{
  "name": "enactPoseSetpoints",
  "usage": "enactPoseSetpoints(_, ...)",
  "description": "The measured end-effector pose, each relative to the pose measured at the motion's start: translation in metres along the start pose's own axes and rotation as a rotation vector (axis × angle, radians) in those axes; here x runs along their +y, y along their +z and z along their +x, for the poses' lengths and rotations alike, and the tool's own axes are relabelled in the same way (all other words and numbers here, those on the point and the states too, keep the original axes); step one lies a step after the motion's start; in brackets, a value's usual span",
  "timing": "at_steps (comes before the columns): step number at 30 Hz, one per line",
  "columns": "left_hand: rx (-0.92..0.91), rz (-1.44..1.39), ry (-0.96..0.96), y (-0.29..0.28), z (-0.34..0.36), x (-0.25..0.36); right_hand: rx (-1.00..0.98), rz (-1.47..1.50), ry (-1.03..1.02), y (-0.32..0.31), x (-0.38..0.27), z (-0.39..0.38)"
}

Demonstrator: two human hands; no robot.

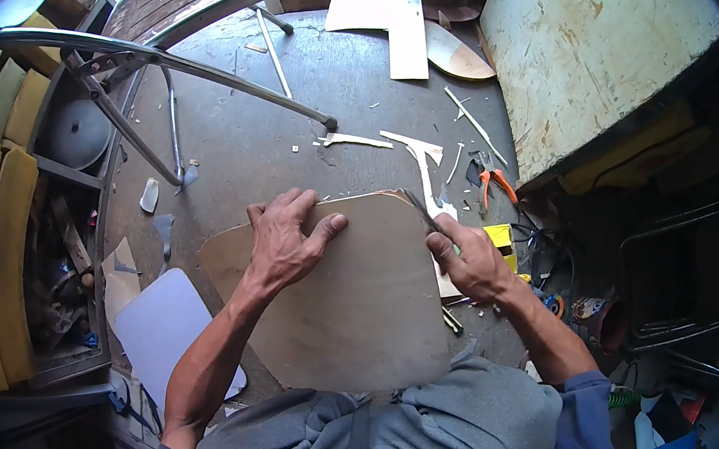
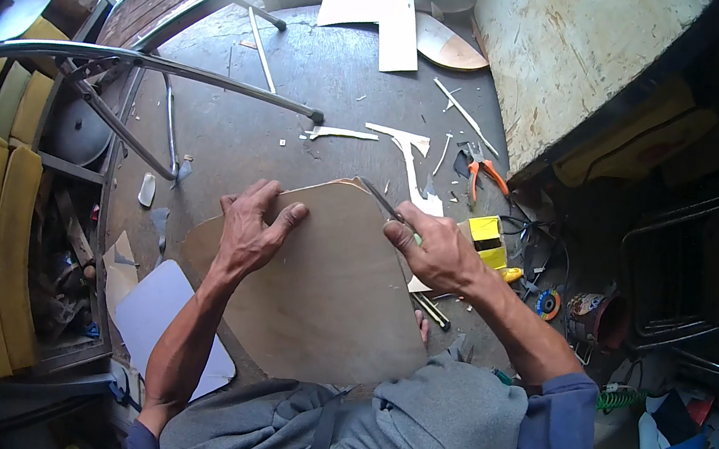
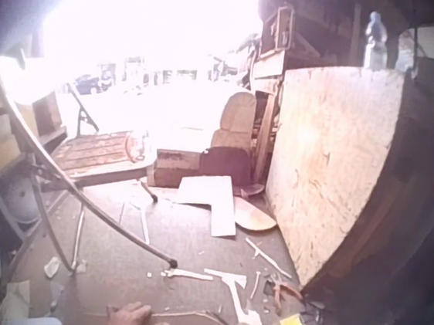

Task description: The person traces a template onto a thin board, uses a utility knife to score and cut the board into a seat shape, and then places the cut board onto a metal folding chair frame.

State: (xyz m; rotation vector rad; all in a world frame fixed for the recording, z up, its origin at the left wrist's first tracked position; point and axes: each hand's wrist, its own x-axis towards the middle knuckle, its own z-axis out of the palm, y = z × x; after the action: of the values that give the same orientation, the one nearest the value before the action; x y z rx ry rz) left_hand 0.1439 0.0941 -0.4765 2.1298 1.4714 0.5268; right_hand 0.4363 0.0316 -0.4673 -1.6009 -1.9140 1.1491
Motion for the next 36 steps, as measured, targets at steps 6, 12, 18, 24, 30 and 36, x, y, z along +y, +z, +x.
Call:
enactPoseSetpoints(6, 0.019, 0.009, 0.009, 0.003, 0.001, -0.001, -0.033, -0.119, -0.105, -0.009, -0.005, 0.008)
enactPoseSetpoints(12, 0.015, -0.011, 0.029, 0.0, -0.001, 0.003, -0.146, -0.161, -0.019, -0.019, -0.009, 0.009)
enactPoseSetpoints(18, 0.003, 0.002, 0.014, 0.0, 0.001, 0.003, -0.221, -0.122, -0.042, -0.031, -0.009, 0.017)
enactPoseSetpoints(24, 0.015, -0.009, 0.021, 0.0, 0.0, 0.003, -0.241, -0.256, -0.126, -0.04, -0.009, 0.026)
enactPoseSetpoints(30, 0.003, -0.005, 0.011, 0.002, 0.001, 0.003, -0.222, -0.232, -0.123, -0.036, 0.002, 0.025)
enactPoseSetpoints(36, 0.008, -0.016, 0.018, 0.0, 0.002, 0.004, -0.33, -0.355, -0.17, -0.056, -0.021, 0.04)
